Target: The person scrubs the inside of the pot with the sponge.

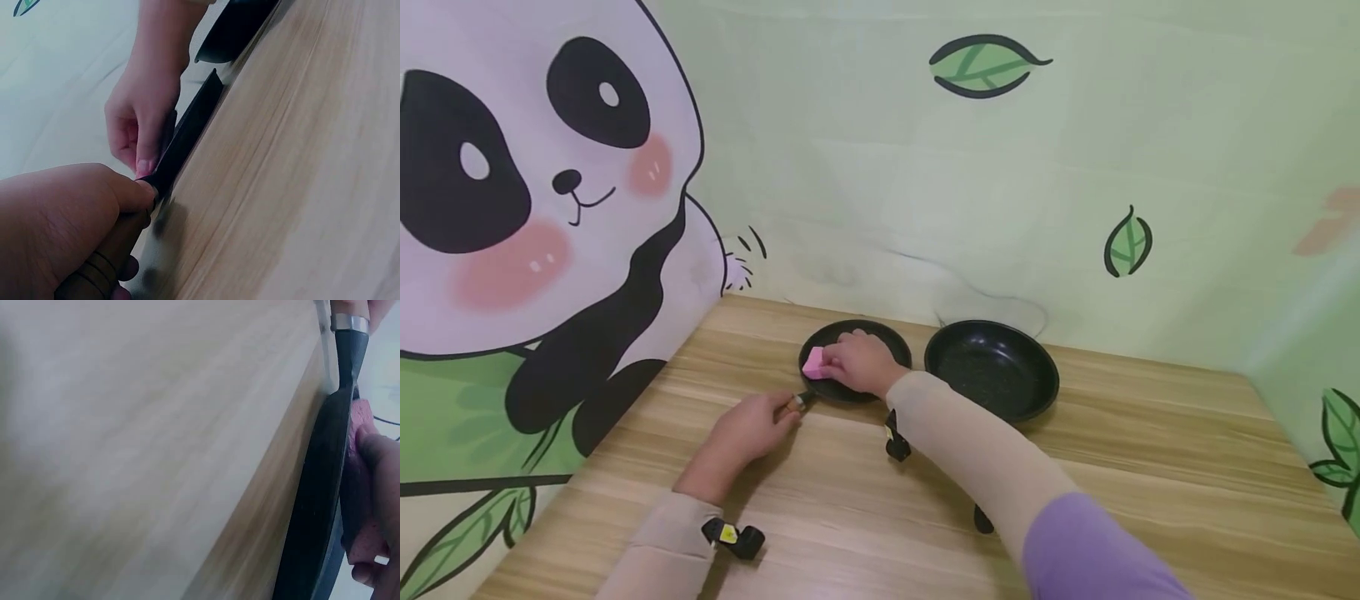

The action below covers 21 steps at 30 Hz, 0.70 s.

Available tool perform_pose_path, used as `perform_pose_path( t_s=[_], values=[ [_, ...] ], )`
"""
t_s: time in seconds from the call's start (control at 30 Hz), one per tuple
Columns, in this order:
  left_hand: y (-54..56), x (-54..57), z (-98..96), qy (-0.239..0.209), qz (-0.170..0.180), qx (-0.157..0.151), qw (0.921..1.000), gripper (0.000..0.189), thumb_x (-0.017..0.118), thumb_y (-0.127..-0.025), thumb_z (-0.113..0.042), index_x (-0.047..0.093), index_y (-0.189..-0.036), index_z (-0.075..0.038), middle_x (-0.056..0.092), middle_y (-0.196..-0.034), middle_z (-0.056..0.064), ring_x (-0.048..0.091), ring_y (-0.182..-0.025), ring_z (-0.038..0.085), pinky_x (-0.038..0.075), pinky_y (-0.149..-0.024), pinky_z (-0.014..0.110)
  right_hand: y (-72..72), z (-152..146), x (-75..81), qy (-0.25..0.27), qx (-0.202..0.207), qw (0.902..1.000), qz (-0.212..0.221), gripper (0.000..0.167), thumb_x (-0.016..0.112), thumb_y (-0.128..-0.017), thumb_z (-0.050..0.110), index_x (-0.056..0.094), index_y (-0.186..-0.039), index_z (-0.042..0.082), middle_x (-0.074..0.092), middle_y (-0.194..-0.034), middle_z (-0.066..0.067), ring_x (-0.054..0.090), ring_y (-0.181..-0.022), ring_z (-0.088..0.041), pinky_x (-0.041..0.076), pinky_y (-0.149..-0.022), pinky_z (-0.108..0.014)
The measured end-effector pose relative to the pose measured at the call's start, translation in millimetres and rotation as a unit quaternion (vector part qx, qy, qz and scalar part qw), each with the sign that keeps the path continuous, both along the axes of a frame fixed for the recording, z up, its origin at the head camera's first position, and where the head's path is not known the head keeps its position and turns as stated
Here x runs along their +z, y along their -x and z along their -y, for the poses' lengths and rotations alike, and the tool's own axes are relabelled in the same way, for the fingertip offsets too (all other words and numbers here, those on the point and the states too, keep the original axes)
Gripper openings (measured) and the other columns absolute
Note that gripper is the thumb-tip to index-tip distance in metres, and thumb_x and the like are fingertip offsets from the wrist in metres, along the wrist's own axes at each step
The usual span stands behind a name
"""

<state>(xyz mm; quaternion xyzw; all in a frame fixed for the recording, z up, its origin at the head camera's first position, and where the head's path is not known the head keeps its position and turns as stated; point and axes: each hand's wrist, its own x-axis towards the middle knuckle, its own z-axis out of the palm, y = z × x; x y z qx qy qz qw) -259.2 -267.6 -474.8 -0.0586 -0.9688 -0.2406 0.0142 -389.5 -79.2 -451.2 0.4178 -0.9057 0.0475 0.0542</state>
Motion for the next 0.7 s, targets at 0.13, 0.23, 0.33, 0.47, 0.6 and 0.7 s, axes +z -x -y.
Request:
perform_pose_path(
  t_s=[0.13, 0.23, 0.33, 0.47, 0.6, 0.7],
  values=[
    [0.3, -2.8, 2.1, 0.009, -0.01, 0.0, 0.9999, 0.011, 0.064, -0.098, -0.026, 0.062, -0.092, -0.016, 0.056, -0.074, 0.002, 0.053, -0.07, 0.022, 0.046, -0.064, 0.04, 7.4, 11.5, -4.8, 0.014, -0.053, 0.9985, 0.003, 0.025, 0.059, -0.1, 0.047, 0.074, -0.105, 0.027, 0.066, -0.097, 0.002, 0.056, -0.093, -0.021, 0.049, -0.079, -0.036],
    [0.7, -3.9, 0.3, 0.009, -0.012, 0.005, 0.9999, 0.012, 0.064, -0.098, -0.027, 0.063, -0.093, -0.016, 0.055, -0.074, 0.002, 0.053, -0.07, 0.022, 0.046, -0.064, 0.04, 13.9, 15.1, -7.9, 0.02, -0.107, 0.994, 0.002, 0.024, 0.06, -0.1, 0.047, 0.074, -0.103, 0.028, 0.067, -0.1, 0.002, 0.058, -0.098, -0.022, 0.051, -0.081, -0.04],
    [0.8, -4.7, -3.6, 0.002, -0.01, 0.008, 0.9999, 0.013, 0.064, -0.098, -0.028, 0.062, -0.092, -0.017, 0.053, -0.071, 0.002, 0.052, -0.069, 0.021, 0.044, -0.062, 0.038, 21.1, 11.2, -9.3, 0.02, -0.159, 0.987, 0.0, 0.022, 0.06, -0.1, 0.046, 0.073, -0.099, 0.027, 0.068, -0.099, 0.001, 0.06, -0.1, -0.023, 0.053, -0.081, -0.042],
    [-0.5, -4.3, -4.9, 0.0, -0.007, 0.012, 0.9999, 0.013, 0.063, -0.098, -0.028, 0.062, -0.091, -0.017, 0.052, -0.07, 0.001, 0.052, -0.069, 0.021, 0.043, -0.06, 0.037, 31.0, 2.4, -7.4, 0.017, -0.205, 0.9787, 0.003, 0.021, 0.06, -0.101, 0.041, 0.073, -0.097, 0.024, 0.072, -0.099, -0.001, 0.064, -0.098, -0.025, 0.056, -0.076, -0.044],
    [-1.9, -2.9, -2.1, 0.006, -0.004, 0.018, 0.9998, 0.013, 0.063, -0.098, -0.029, 0.064, -0.094, -0.017, 0.055, -0.074, 0.002, 0.054, -0.072, 0.022, 0.044, -0.062, 0.039, 36.6, -7.5, -3.0, 0.007, -0.207, 0.9783, 0.011, 0.023, 0.059, -0.101, 0.039, 0.073, -0.097, 0.022, 0.072, -0.098, -0.003, 0.064, -0.096, -0.026, 0.057, -0.071, -0.046],
    [-2.5, -1.6, 0.9, 0.005, -0.001, 0.016, 0.9999, 0.014, 0.062, -0.098, -0.03, 0.065, -0.097, -0.016, 0.057, -0.077, 0.003, 0.054, -0.073, 0.023, 0.046, -0.064, 0.04, 37.8, -15.2, -1.0, -0.005, -0.188, 0.9822, 0.005, 0.023, 0.06, -0.101, 0.039, 0.073, -0.096, 0.02, 0.071, -0.094, -0.003, 0.063, -0.092, -0.025, 0.056, -0.072, -0.044]
  ],
)
